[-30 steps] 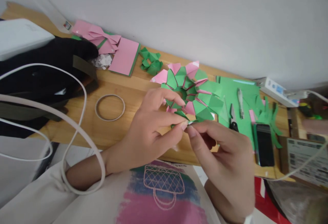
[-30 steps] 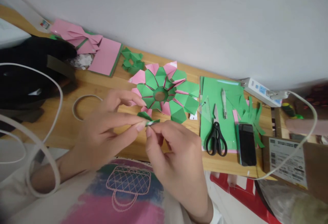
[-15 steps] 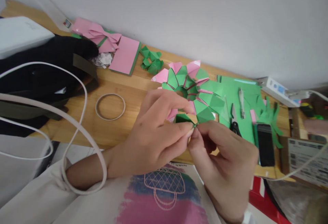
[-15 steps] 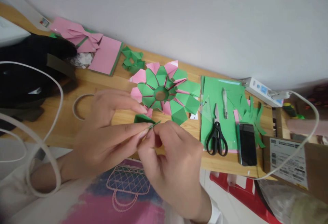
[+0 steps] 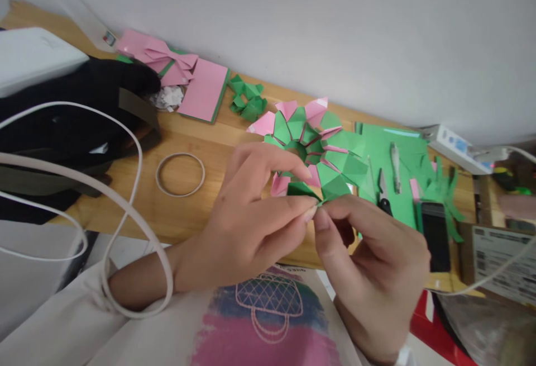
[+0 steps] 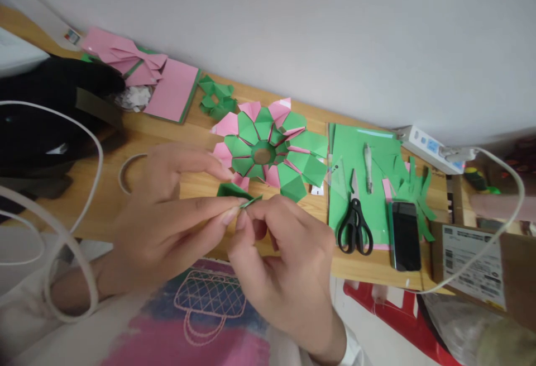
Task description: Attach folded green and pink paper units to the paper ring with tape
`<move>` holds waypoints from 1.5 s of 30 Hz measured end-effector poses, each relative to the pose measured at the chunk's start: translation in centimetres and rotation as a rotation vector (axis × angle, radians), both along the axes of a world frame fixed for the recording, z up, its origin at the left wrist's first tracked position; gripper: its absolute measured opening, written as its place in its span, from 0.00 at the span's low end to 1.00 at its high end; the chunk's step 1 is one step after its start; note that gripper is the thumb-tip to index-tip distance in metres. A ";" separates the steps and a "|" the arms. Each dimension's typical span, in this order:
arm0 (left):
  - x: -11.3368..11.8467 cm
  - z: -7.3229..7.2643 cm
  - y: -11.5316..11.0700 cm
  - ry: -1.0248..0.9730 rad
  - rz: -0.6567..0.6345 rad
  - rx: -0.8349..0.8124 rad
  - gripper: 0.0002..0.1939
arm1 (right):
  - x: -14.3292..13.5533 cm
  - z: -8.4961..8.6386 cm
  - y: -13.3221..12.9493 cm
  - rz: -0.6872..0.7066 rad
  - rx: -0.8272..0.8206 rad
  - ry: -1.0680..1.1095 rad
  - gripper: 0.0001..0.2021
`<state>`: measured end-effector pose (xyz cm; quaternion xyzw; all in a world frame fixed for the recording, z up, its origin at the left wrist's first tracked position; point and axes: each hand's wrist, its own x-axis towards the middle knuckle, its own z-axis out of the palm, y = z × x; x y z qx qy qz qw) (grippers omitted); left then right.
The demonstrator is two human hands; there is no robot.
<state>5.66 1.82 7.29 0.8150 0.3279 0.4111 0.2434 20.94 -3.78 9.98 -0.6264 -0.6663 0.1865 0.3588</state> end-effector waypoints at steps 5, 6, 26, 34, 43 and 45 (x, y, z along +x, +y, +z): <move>-0.2 0.4 0.0 0.095 0.008 0.086 0.06 | -0.1 0.1 0.0 -0.012 0.004 -0.031 0.09; -0.2 0.4 0.0 0.104 0.007 0.098 0.06 | -0.1 0.1 0.0 -0.014 0.006 -0.030 0.10; 0.1 0.0 0.3 -0.098 -0.061 -0.192 0.08 | 1.4 0.2 -0.6 -0.016 -0.101 0.248 0.12; -1.4 -2.5 1.6 -0.292 -0.005 -0.472 0.07 | 3.1 -0.1 0.5 -0.029 -0.128 0.375 0.10; -4.9 -5.9 2.0 -0.263 0.079 -0.755 0.14 | -6.4 1.0 19.1 0.491 -0.519 -0.075 0.12; -5.5 -6.0 1.8 -0.282 0.097 -0.751 0.14 | -10.3 -0.7 22.7 0.553 -0.588 -0.154 0.09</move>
